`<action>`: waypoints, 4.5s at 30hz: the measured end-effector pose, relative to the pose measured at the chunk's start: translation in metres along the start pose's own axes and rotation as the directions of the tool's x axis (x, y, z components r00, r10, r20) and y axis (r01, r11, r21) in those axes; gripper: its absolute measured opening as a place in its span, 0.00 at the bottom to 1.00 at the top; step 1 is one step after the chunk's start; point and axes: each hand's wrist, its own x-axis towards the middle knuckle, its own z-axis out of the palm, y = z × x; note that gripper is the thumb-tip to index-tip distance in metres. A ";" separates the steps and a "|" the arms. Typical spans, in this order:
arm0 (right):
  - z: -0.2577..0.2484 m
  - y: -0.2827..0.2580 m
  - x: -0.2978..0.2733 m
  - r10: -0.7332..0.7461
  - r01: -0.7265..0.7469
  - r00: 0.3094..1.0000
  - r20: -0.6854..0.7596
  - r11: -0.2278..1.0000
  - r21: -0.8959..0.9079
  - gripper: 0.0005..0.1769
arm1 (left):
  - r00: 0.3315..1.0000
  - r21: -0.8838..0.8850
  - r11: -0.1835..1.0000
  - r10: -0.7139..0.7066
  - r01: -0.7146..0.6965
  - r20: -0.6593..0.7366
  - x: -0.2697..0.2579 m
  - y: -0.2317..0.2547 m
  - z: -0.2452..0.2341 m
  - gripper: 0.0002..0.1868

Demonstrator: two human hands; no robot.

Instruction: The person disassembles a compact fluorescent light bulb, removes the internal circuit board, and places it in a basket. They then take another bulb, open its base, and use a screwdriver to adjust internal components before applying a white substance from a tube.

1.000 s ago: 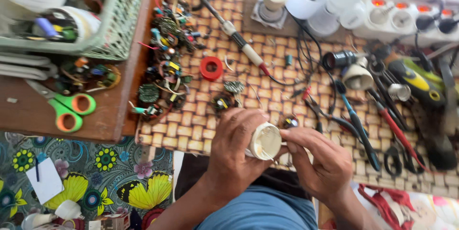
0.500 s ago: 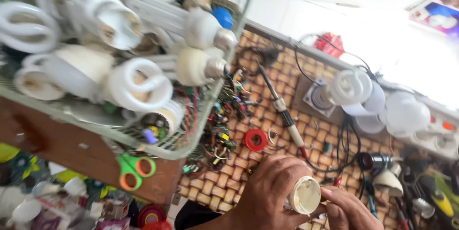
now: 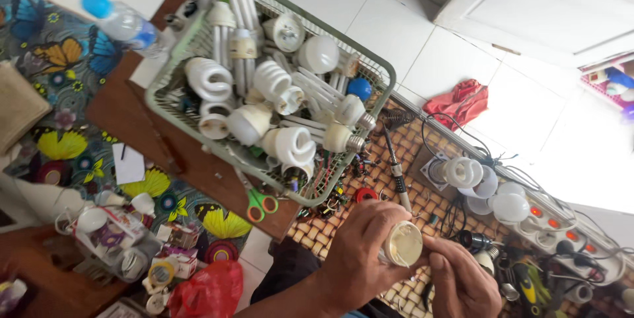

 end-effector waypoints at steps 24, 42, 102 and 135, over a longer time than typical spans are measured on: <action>0.072 -0.104 0.056 -0.062 0.100 0.923 0.380 0.992 -0.080 0.11 | 0.978 0.129 0.983 -0.106 0.131 -0.180 0.016 0.012 -0.121 0.26; 0.067 -0.092 0.044 -0.066 0.073 0.934 0.351 0.997 -0.009 0.09 | 0.992 0.152 0.982 -0.098 0.109 -0.078 0.007 -0.003 -0.106 0.25; 0.071 0.021 0.139 -0.200 0.192 0.925 0.322 0.980 0.058 0.09 | 0.959 0.215 0.939 -0.238 0.268 -0.155 0.045 -0.027 -0.015 0.28; 0.113 0.041 0.205 -0.444 0.635 0.733 0.516 0.720 -0.282 0.13 | 0.926 0.281 0.891 -0.298 0.356 -0.231 0.077 -0.044 -0.031 0.27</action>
